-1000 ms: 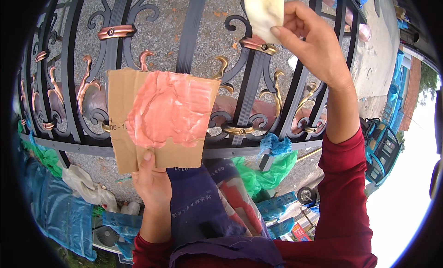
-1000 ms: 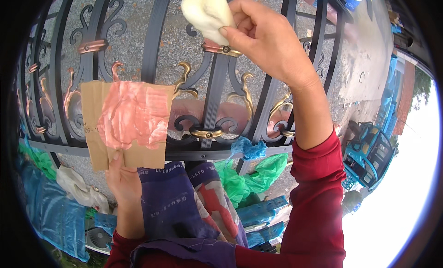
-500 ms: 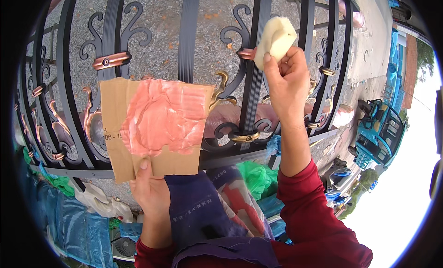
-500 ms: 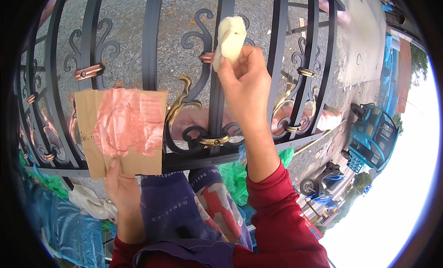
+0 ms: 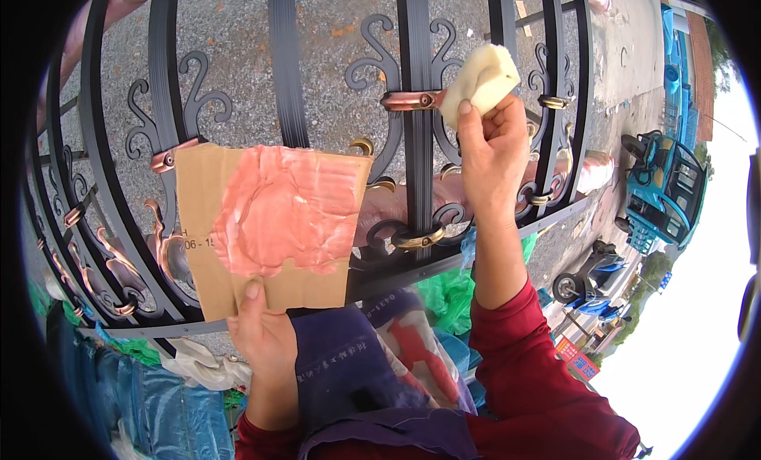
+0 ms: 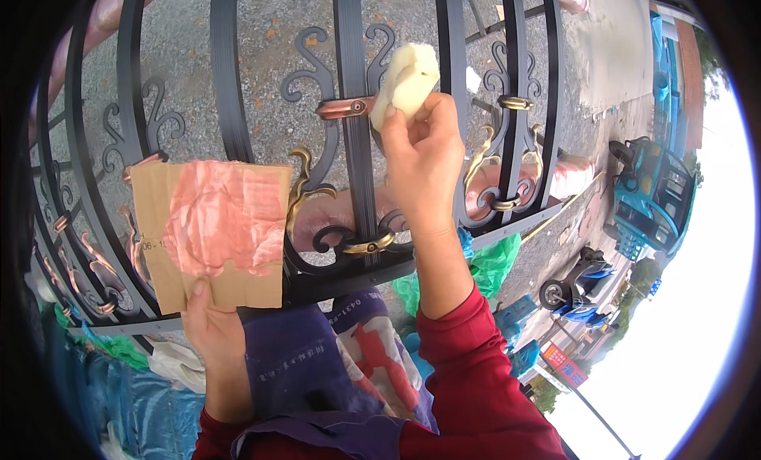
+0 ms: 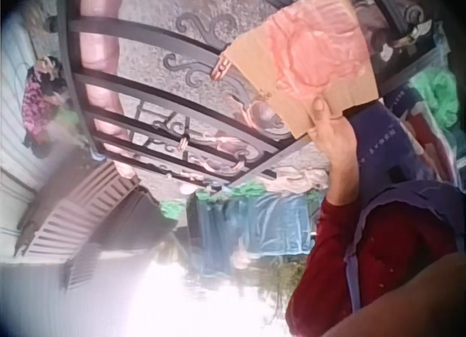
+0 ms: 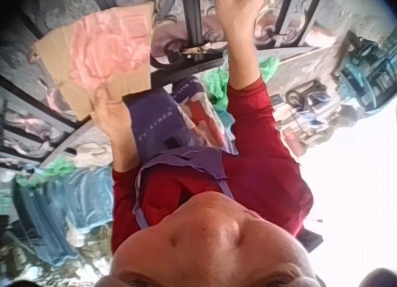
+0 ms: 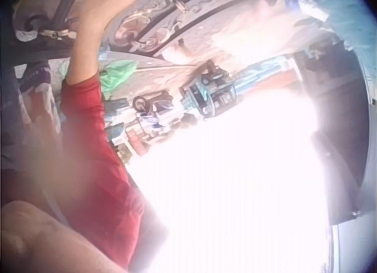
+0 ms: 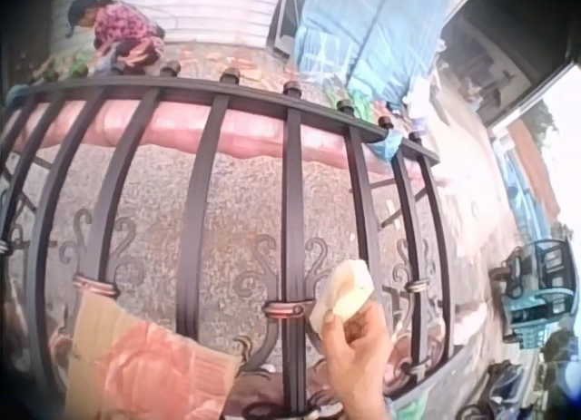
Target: The person uses a foam sponge to apply pink paint from a cardboard palette onto the ornamental metal bars of a gate. They repeatedly dip the sponge into the paint and rub it along the gate's decorative elements, covering multiple sections over time.
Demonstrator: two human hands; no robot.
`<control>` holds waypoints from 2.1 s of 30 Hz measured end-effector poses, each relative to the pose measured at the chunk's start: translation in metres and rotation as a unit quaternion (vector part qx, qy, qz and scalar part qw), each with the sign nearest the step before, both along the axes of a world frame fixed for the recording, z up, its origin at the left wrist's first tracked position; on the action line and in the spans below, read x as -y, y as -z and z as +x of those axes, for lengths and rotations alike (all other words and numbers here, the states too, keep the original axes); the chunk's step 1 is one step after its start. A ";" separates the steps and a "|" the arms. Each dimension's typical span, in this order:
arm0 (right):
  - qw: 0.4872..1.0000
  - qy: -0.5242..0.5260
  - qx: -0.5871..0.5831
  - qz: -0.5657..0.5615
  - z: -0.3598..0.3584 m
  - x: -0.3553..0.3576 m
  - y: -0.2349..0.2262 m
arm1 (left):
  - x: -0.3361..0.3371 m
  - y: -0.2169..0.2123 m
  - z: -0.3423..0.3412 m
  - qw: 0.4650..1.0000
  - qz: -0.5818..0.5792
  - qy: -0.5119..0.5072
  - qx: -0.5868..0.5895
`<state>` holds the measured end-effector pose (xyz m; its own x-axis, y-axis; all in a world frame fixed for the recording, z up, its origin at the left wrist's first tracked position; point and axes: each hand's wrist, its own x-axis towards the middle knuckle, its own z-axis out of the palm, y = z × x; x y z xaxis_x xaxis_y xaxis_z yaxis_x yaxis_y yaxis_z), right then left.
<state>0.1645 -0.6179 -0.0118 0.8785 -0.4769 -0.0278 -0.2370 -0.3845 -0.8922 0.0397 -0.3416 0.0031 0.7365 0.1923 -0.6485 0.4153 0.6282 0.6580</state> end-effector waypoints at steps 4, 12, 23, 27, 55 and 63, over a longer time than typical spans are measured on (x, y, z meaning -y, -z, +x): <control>0.998 -0.001 0.038 0.053 0.002 0.002 -0.009 | 0.009 -0.001 0.005 1.000 0.021 0.006 -0.002; 0.999 0.009 0.020 0.035 -0.001 0.014 0.006 | 0.017 -0.005 0.004 1.000 -0.003 -0.009 -0.001; 0.991 0.000 0.040 0.125 0.002 0.026 0.003 | 0.038 -0.006 -0.003 1.000 0.023 0.006 -0.008; 0.989 -0.019 0.021 0.142 0.003 0.021 0.016 | 0.045 -0.006 -0.004 1.000 0.008 -0.001 -0.015; 0.981 -0.116 0.084 0.128 -0.008 0.044 0.014 | 0.068 -0.008 -0.023 1.000 0.016 -0.017 0.010; 0.867 -0.444 0.142 -0.177 0.039 0.063 -0.015 | 0.059 0.002 -0.041 0.999 0.014 -0.029 0.006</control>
